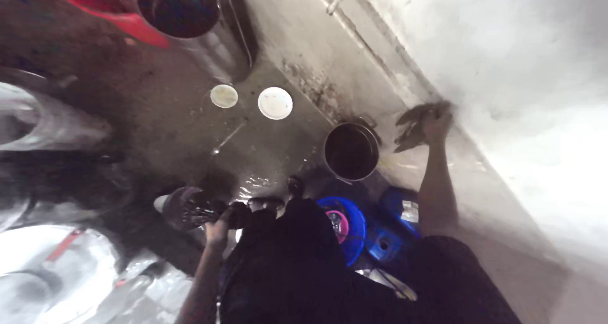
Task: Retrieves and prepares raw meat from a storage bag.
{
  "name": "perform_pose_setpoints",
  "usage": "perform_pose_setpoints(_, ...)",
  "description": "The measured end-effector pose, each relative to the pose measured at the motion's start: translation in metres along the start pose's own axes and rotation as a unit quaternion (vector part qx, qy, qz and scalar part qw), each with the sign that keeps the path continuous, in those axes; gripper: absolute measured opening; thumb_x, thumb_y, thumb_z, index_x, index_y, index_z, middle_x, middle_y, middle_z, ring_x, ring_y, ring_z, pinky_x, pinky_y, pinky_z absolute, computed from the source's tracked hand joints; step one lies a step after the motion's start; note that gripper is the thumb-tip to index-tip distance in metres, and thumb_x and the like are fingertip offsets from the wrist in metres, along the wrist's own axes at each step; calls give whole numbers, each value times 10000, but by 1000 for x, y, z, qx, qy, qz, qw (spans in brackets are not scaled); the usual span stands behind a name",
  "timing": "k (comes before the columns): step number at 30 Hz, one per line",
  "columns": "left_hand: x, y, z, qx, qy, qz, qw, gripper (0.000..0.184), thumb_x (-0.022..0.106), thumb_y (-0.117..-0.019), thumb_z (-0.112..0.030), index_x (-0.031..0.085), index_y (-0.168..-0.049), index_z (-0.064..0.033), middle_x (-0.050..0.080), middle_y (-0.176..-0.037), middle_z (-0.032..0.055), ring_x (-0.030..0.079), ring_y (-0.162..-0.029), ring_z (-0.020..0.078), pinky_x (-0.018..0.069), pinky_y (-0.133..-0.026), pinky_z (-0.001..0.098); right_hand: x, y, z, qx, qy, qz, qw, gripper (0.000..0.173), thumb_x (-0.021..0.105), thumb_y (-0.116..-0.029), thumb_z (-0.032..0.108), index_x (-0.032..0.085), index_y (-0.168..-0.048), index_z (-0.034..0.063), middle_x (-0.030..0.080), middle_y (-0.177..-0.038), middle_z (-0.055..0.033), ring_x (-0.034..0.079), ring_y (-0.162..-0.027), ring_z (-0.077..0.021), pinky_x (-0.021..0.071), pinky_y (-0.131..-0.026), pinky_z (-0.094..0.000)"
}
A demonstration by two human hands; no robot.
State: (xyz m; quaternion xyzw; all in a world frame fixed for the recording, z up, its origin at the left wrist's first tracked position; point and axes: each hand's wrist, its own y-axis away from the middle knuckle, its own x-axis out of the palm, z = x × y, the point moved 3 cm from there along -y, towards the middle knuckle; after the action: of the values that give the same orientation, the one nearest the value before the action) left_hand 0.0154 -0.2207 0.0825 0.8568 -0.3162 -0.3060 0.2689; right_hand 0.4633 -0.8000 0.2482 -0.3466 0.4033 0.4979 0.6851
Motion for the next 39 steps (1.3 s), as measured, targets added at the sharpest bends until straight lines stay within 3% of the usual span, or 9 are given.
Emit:
perform_pose_setpoints(8, -5, 1, 5, 2, -7, -3, 1000, 488, 696, -974, -184, 526, -1392, 3, 650, -1243, 165, 662, -1052, 180, 563, -934, 407, -19, -17, 28, -3, 6, 62, 998, 415, 582, -1009, 164, 593, -1408, 53, 665, -1300, -209, 651, -1190, -338, 516, -1033, -520)
perform_pose_setpoints(13, -13, 20, -25, -18, 59, -20, 998, 463, 666, -997, -192, 517, -1387, 6, 657, -1200, 118, 662, -1007, 112, 575, -898, 344, 17, 83, 98, -109, 35, 34, 993, 332, 535, -1046, 187, 668, -1232, -54, 692, -1162, -276, 681, -1083, -398, 527, -984, -538)
perform_pose_setpoints(17, -38, 40, -70, 13, 134, -4, 991, 326, 547, -1074, -231, 597, -1302, -3, 704, -1071, 61, 681, -897, 71, 586, -835, 294, 129, 234, 169, -375, -30, 299, 877, 339, 598, -997, 152, 670, -1267, -40, 711, -1122, -229, 716, -969, -335, 597, -874, -481)
perform_pose_setpoints(20, -54, 52, -89, 89, 198, 65, 974, 363, 453, -1107, -263, 572, -1349, -20, 722, -1115, 49, 694, -970, 79, 580, -912, 300, 171, 351, 220, -468, -75, 447, 759, 482, 664, -976, 252, 617, -1404, 36, 650, -1353, -215, 654, -1218, -360, 532, -1049, -520)
perform_pose_setpoints(25, -75, 76, -105, 124, 265, 171, 941, 385, 481, -1082, -330, 606, -1291, -32, 728, -1102, -4, 686, -1014, 38, 572, -955, 280, 184, 447, 335, -524, -193, 436, 706, 1073, 870, -746, 455, 379, -1513, -113, 440, -1522, -336, 486, -1402, -416, 442, -1161, -505)
perform_pose_setpoints(28, -97, 72, -96, 77, 161, 156, 972, 561, 471, -1061, -524, 649, -1270, -34, 709, -1120, 84, 673, -1014, 117, 549, -949, 381, 211, 463, 386, -571, -236, 403, 675, 797, 823, -772, 265, 512, -1395, -124, 571, -1385, -322, 577, -1282, -440, 485, -1088, -545)
perform_pose_setpoints(33, -126, 50, -2, 64, 118, 144, 981, 701, 578, -1032, -481, 385, -1583, -93, 487, -1538, 213, 478, -1423, 342, 339, -1198, 574, 277, 459, 459, -672, -78, 388, 626, 546, 636, -863, 26, 543, -1384, -107, 664, -1278, -281, 685, -1145, -389, 553, -980, -539)
perform_pose_setpoints(37, -145, 59, 142, -57, 35, 47, 997, 735, 670, -996, -395, 350, -1603, -134, 566, -1444, 246, 560, -1327, 423, 414, -1105, 649, 384, 388, 442, -611, 489, 383, 491, 462, 669, -948, 294, 630, -1334, 42, 674, -1264, -249, 658, -1155, -441, 519, -934, -671)
perform_pose_setpoints(39, -165, 99, 215, -196, 13, -49, 979, 715, 664, -965, -415, 396, -1582, -171, 574, -1425, 253, 562, -1306, 462, 442, -1045, 697, 399, 351, 441, -553, 514, 376, 537, 442, 732, -896, 287, 681, -1240, 14, 703, -1190, -252, 680, -1114, -429, 530, -927, -653)
